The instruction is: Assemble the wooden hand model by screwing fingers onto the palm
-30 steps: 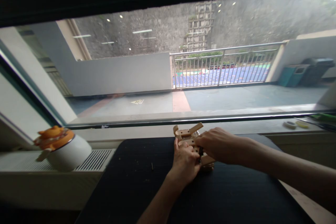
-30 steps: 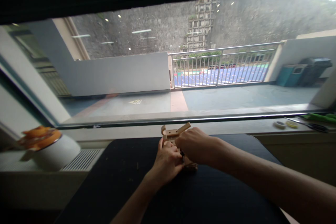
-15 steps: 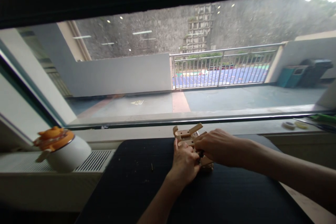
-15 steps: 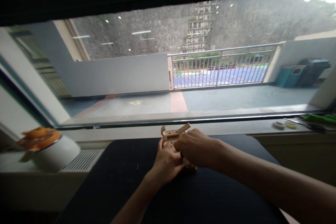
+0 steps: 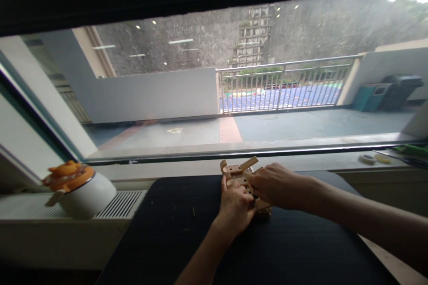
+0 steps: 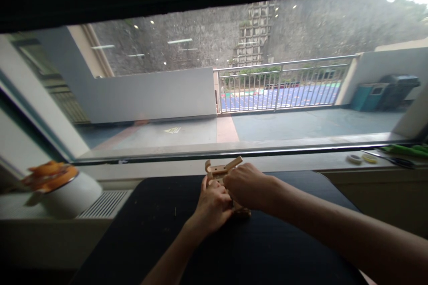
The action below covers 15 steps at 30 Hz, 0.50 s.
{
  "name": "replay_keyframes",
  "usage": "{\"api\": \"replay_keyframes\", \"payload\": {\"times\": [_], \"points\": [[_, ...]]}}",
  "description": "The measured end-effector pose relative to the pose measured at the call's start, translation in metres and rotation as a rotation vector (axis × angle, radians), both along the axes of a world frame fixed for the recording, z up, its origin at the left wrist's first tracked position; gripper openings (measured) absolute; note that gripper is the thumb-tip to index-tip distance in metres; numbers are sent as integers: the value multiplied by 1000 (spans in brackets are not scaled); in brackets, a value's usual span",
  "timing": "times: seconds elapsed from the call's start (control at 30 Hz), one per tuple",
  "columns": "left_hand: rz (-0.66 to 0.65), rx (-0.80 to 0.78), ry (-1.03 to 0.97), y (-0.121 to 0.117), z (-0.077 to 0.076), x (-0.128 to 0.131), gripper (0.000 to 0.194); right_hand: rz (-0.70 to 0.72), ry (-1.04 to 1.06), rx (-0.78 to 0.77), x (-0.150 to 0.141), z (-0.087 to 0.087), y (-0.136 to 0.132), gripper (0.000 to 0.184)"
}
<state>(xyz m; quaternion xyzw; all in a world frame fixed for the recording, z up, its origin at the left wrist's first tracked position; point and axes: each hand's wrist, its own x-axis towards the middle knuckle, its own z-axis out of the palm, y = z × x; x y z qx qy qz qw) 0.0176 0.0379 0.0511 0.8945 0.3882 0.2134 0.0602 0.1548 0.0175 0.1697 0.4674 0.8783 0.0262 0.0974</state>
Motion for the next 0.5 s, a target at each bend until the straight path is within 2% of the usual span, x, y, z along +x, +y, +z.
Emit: {"api": "replay_keyframes", "payload": {"times": [0.2,0.5], "points": [[7,12,-27,0,-2,0,8,46,59,-58,-1,7,-6,19],[-5,30,-17,1,-2,0,8,0,24,-55,-1,2,0,17]]}}
